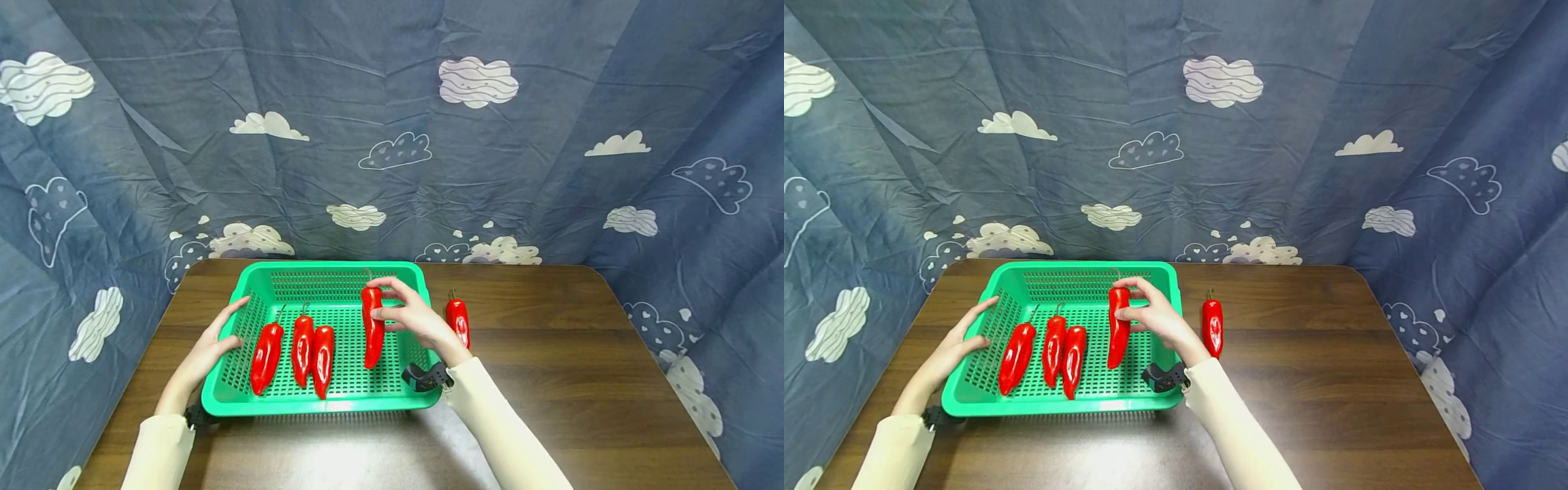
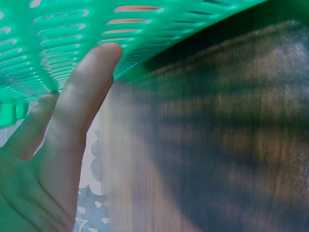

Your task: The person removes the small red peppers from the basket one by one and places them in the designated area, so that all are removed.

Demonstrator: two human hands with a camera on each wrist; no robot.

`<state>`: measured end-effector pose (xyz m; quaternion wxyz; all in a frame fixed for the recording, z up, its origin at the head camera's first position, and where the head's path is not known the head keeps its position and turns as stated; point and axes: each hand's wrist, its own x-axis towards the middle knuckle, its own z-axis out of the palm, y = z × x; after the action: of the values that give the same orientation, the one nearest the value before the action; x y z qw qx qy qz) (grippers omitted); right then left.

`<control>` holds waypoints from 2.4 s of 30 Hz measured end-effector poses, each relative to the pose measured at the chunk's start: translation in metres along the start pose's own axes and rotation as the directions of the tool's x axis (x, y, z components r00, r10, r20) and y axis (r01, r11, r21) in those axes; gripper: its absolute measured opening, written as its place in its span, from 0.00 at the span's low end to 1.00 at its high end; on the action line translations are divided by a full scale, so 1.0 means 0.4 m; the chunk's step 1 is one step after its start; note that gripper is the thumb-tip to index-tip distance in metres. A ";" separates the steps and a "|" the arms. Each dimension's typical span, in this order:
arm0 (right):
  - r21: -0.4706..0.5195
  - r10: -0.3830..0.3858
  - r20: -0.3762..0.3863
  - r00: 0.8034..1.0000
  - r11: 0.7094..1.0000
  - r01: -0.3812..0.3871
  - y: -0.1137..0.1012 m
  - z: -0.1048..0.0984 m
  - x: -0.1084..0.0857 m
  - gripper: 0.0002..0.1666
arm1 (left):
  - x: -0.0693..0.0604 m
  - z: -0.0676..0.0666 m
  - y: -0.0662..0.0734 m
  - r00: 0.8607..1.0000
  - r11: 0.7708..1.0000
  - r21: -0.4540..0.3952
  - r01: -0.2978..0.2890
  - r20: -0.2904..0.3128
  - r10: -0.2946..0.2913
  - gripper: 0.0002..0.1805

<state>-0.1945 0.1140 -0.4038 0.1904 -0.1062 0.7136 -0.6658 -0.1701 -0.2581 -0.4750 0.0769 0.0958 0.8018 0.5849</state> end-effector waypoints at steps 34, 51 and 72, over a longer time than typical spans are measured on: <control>0.024 -0.019 -0.095 0.995 0.999 0.021 0.035 -0.195 -0.075 0.31 | -0.001 -0.002 -0.003 0.999 0.998 0.045 -0.038 -0.002 0.038 0.43; 0.088 -0.023 -0.168 0.985 0.995 0.038 0.087 -0.313 -0.130 0.26 | 0.001 0.000 -0.005 0.999 0.998 0.037 -0.043 -0.001 0.044 0.43; 0.048 0.033 -0.255 0.966 0.999 -0.021 0.159 -0.405 -0.161 0.24 | 0.001 0.001 -0.007 0.999 0.999 0.023 -0.040 -0.012 0.040 0.43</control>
<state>-0.1967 0.2932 -0.4518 0.1082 -0.0055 0.7185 -0.6871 -0.1706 -0.2586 -0.4777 0.0591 0.1090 0.8068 0.5777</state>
